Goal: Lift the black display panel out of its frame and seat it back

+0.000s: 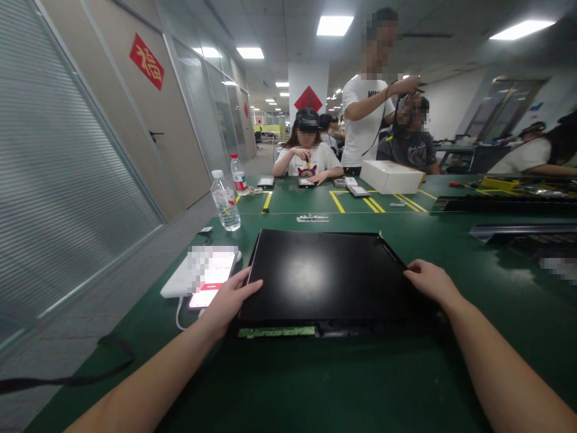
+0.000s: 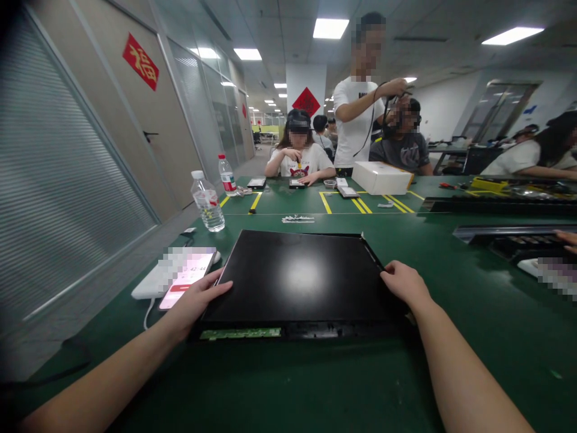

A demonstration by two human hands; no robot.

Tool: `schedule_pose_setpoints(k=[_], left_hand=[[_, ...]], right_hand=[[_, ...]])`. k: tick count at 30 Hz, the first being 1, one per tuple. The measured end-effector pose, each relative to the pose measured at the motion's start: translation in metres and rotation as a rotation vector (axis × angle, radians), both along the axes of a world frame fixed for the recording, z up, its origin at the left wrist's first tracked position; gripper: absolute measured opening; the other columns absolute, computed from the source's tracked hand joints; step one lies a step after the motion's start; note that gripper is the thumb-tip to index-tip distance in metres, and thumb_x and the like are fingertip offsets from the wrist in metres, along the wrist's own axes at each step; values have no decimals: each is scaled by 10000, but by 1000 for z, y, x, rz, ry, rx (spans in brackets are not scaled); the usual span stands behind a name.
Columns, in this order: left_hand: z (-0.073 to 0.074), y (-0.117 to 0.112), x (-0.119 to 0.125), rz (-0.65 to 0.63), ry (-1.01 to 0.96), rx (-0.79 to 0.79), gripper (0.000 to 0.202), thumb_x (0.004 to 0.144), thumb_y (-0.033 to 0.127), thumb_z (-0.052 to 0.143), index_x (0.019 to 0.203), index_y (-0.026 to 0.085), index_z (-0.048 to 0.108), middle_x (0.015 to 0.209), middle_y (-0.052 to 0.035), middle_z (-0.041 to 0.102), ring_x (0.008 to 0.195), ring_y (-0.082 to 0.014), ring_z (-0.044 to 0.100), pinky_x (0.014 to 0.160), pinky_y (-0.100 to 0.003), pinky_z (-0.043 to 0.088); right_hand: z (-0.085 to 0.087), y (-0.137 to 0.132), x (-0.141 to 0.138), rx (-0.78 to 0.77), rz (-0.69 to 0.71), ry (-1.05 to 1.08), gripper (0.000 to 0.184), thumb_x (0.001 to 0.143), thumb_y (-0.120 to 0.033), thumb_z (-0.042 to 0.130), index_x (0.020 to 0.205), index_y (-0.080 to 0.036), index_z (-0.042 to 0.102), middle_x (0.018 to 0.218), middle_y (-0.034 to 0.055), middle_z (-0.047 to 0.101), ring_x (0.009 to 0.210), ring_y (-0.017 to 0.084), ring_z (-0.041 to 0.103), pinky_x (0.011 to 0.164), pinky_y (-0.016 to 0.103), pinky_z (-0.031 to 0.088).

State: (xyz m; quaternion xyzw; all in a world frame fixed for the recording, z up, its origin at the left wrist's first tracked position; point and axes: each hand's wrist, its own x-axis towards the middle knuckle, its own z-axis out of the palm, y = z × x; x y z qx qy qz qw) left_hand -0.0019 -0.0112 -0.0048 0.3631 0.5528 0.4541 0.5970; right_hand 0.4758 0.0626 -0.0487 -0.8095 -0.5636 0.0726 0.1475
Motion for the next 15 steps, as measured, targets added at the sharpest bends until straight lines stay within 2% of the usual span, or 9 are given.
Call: schedule_pose_setpoints(k=[7,12,15], left_hand=[[0,-1,0,-16,-31,51,557,815,234,767,1357,222,639,1131,-82,799,968,-271,779,850,-368,631],[2,-1,-2,-38,-5,42,642,792,281,794,1405,245,609,1175,-99,784,1009,-301,768,883,-421,623],[4,-2,-1,-34,55,82,685,730,360,840,1373,234,640,1274,-118,743,1115,-336,727,934,-446,603]], right_hand=[[0,0,-1,-35,13,18,223,823,-338,575,935,-210,720,985,109,750,904,274,706,778,360,532],[-1,0,-1,-44,19,20,206,835,-323,573,936,-203,707,995,109,749,941,275,705,807,351,528],[0,-1,-2,-20,14,33,184,834,-317,585,928,-213,705,980,95,751,926,264,708,797,339,528]])
